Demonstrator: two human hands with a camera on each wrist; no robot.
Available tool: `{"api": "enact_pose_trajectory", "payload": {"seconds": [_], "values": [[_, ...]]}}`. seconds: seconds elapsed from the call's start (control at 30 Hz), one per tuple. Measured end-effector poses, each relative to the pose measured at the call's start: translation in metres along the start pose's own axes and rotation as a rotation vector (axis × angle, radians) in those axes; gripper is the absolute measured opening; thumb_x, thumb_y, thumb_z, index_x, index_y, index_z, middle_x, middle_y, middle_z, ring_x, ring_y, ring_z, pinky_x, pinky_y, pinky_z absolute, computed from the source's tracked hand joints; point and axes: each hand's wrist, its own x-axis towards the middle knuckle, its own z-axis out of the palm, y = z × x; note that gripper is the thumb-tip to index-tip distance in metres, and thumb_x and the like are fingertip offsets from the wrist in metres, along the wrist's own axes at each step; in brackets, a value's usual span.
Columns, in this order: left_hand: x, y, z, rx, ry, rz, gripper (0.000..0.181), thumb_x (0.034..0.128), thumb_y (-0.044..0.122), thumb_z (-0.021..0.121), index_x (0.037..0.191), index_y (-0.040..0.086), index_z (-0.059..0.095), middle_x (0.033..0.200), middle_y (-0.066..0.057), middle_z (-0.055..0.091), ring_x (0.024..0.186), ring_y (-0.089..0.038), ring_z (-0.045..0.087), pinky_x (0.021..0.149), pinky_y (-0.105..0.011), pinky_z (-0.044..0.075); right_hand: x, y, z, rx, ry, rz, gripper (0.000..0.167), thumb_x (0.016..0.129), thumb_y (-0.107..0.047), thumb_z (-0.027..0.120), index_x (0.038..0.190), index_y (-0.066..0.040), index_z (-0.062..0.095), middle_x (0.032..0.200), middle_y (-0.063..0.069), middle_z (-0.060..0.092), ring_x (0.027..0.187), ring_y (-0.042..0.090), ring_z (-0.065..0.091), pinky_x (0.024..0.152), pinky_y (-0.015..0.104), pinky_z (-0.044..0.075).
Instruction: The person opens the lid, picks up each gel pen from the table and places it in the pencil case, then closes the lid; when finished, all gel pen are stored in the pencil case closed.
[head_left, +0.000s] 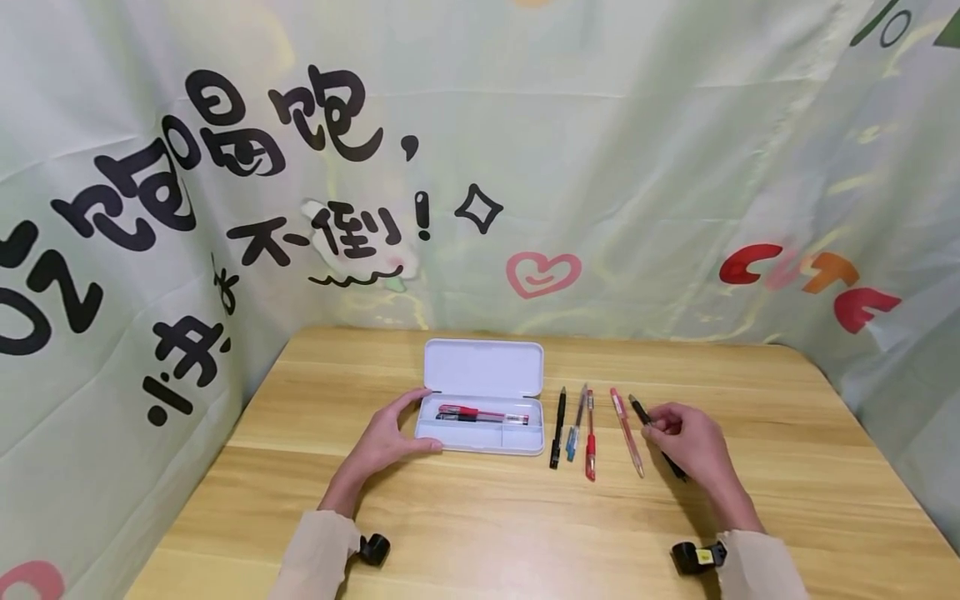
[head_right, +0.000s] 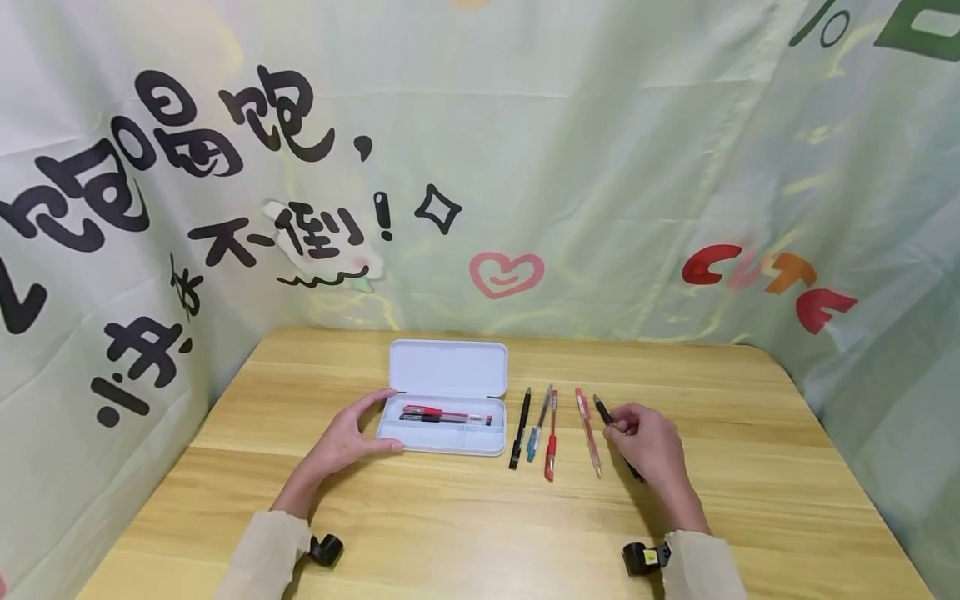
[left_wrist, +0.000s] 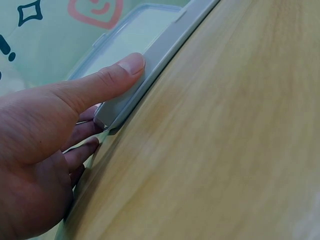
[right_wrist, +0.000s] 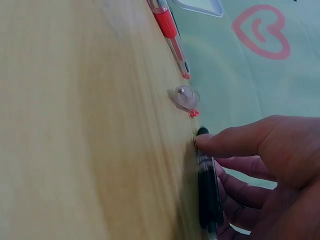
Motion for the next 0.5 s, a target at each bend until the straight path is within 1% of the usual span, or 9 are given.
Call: {"api": "enact_pose_trajectory", "payload": {"seconds": [0.1, 0.23, 0.33, 0.5], "values": [[0.001, 0.000, 0.000, -0.003, -0.001, 0.003, 0.092, 0.0709, 0.036, 0.096, 0.150, 0.020, 0.052, 0.159, -0.009, 0.043, 0.148, -0.035, 0.033, 0.119, -0.063, 0.023, 0.001, 0.000, 0.000, -0.012, 0.010, 0.020, 0.020, 0.090, -0.010, 0.076, 0.105, 0.003, 0.072, 0.083, 0.003, 0.067, 0.076, 0.019, 0.061, 0.058, 0.027, 0.046], [0.000, 0.001, 0.000, -0.001, -0.006, -0.005, 0.092, 0.0716, 0.036, 0.096, 0.150, 0.020, 0.051, 0.160, -0.010, 0.042, 0.149, -0.035, 0.032, 0.119, -0.064, 0.023, 0.002, -0.002, 0.000, -0.007, 0.060, 0.040, 0.019, 0.095, -0.011, 0.071, 0.108, 0.002, 0.073, 0.091, 0.010, 0.071, 0.083, 0.028, 0.068, 0.061, 0.028, 0.050], [0.000, 0.000, 0.000, 0.003, -0.008, -0.010, 0.092, 0.0716, 0.037, 0.096, 0.150, 0.020, 0.051, 0.160, -0.010, 0.042, 0.149, -0.035, 0.032, 0.119, -0.063, 0.023, 0.001, -0.007, -0.001, 0.000, 0.097, 0.013, 0.020, 0.099, -0.013, 0.068, 0.112, 0.000, 0.073, 0.098, 0.015, 0.071, 0.090, 0.033, 0.071, 0.066, 0.030, 0.052], [0.000, 0.001, 0.000, 0.002, -0.007, -0.012, 0.092, 0.0719, 0.037, 0.096, 0.150, 0.019, 0.051, 0.161, -0.011, 0.041, 0.149, -0.036, 0.031, 0.119, -0.063, 0.023, 0.000, -0.023, -0.001, 0.050, 0.125, -0.043, 0.023, 0.103, -0.018, 0.063, 0.117, -0.002, 0.071, 0.103, 0.016, 0.069, 0.085, 0.030, 0.069, 0.059, 0.029, 0.053]]}}
